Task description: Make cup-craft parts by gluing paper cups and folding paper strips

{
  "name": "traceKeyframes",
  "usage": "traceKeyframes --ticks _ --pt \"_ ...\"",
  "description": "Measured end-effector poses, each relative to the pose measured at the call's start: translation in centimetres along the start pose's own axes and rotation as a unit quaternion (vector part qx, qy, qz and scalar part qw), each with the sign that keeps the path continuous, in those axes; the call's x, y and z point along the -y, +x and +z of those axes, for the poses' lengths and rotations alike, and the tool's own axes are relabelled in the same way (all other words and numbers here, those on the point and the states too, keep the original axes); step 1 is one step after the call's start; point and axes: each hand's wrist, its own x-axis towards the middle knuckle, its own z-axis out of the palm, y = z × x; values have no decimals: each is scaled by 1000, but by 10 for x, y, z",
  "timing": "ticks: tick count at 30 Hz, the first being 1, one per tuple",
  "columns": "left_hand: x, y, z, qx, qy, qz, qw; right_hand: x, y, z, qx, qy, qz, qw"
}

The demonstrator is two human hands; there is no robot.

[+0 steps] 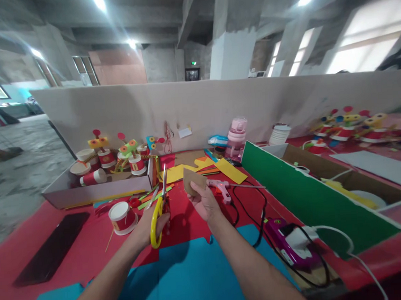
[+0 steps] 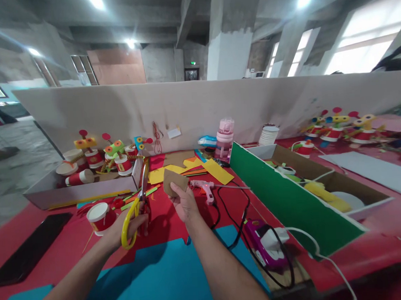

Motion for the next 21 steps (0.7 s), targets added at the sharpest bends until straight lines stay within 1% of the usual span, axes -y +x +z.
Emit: traceKeyframes --ticks 2,3,6,8,10,12,14,15,18,21 --pt "0 0 -1 28 -60 15 998 0 0 0 0 3 -1 1000" --pt "1 1 -1 35 -79 12 996 0 0 0 -2 5 -3 1000" --pt "2 1 -2 32 -94 -27 995 1 0 0 -12 14 -14 1000" --pt "-2 -2 -4 43 -85 -31 995 1 1 0 -18 18 -17 1000" --pt "-8 -7 -6 47 -34 -20 998 1 1 1 -21 20 -12 1000" --pt "-16 -12 -8 19 69 -19 997 0 1 1 -19 20 -6 1000" --pt "-23 -16 -9 -1 168 -28 985 -1 1 1 -13 19 -7 1000" --pt "-26 -17 -8 -2 202 -33 979 -1 0 1 -12 18 -9 1000" --pt "-29 -19 -6 13 247 -46 968 0 0 1 -5 9 -15 1000" --pt "-27 -18 -2 15 271 -45 961 1 -1 3 11 3 -17 1000"
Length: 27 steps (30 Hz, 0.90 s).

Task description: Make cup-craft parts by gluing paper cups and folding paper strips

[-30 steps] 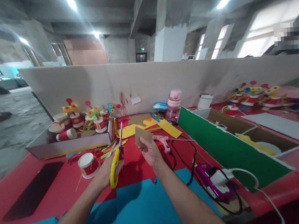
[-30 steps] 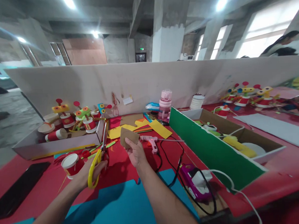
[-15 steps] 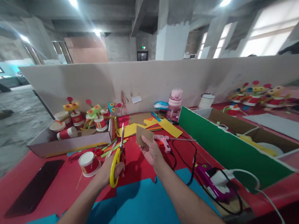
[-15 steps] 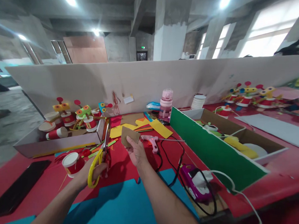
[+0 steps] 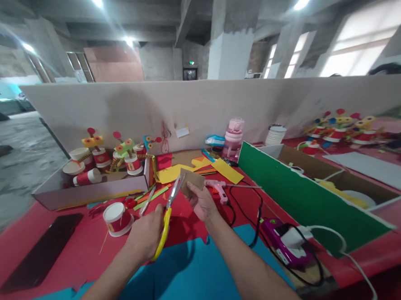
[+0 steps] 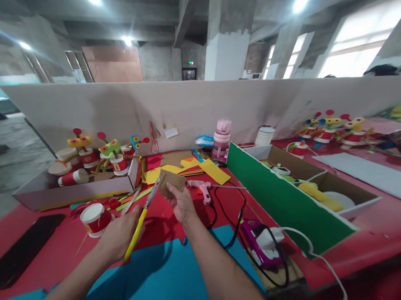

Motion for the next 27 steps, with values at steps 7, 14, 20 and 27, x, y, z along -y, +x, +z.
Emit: traceKeyframes --ticks 7,14,20,27 --pt "-1 1 1 -9 7 1 1000 -4 -2 0 49 -20 -2 999" --pt "-4 2 3 -12 21 -8 1000 -5 -4 3 20 -32 15 999" --pt "-5 4 4 -16 9 -19 1000 -9 -5 2 19 -12 24 999" --pt "-5 3 2 -12 11 -9 1000 -9 -7 4 35 -19 19 999"
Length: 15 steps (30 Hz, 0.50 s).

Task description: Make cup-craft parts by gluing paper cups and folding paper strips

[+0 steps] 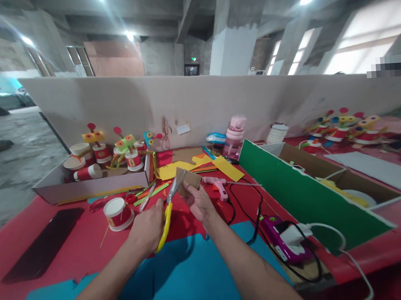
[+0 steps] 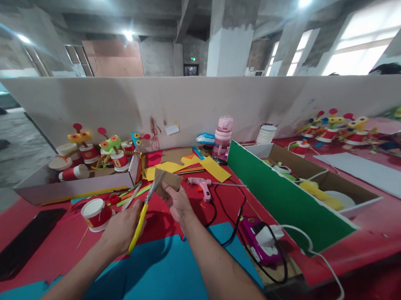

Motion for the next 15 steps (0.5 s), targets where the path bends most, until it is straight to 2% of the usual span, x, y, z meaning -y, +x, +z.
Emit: traceKeyframes --ticks 15 --pt "-1 1 3 -18 10 -14 1000 -3 -2 3 11 15 -20 1000"
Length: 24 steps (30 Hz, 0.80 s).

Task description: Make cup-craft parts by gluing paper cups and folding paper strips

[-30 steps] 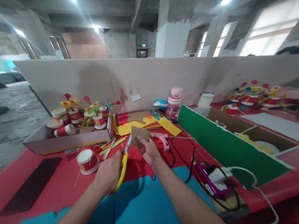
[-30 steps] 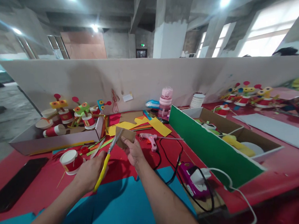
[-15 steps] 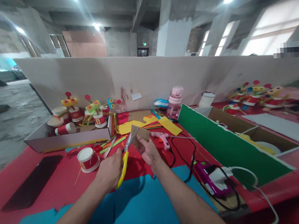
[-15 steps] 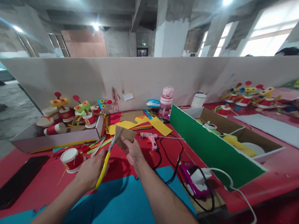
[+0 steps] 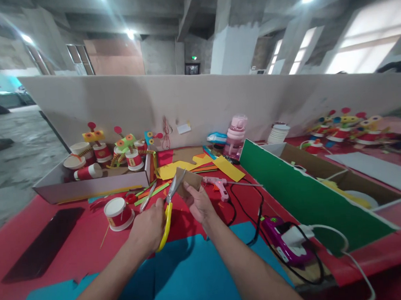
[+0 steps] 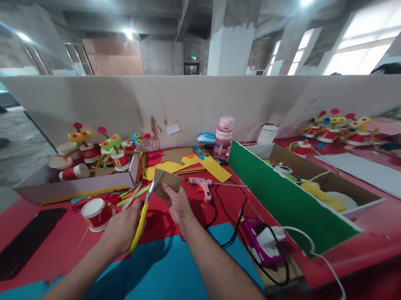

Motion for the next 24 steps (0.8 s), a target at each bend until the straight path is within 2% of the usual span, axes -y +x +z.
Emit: traceKeyframes --ticks 17,24 --pt "-2 -1 -2 15 13 4 1000 -2 0 -1 -5 -18 2 1000" --pt "0 -2 -3 2 23 13 1000 0 2 -2 10 -33 -3 999"
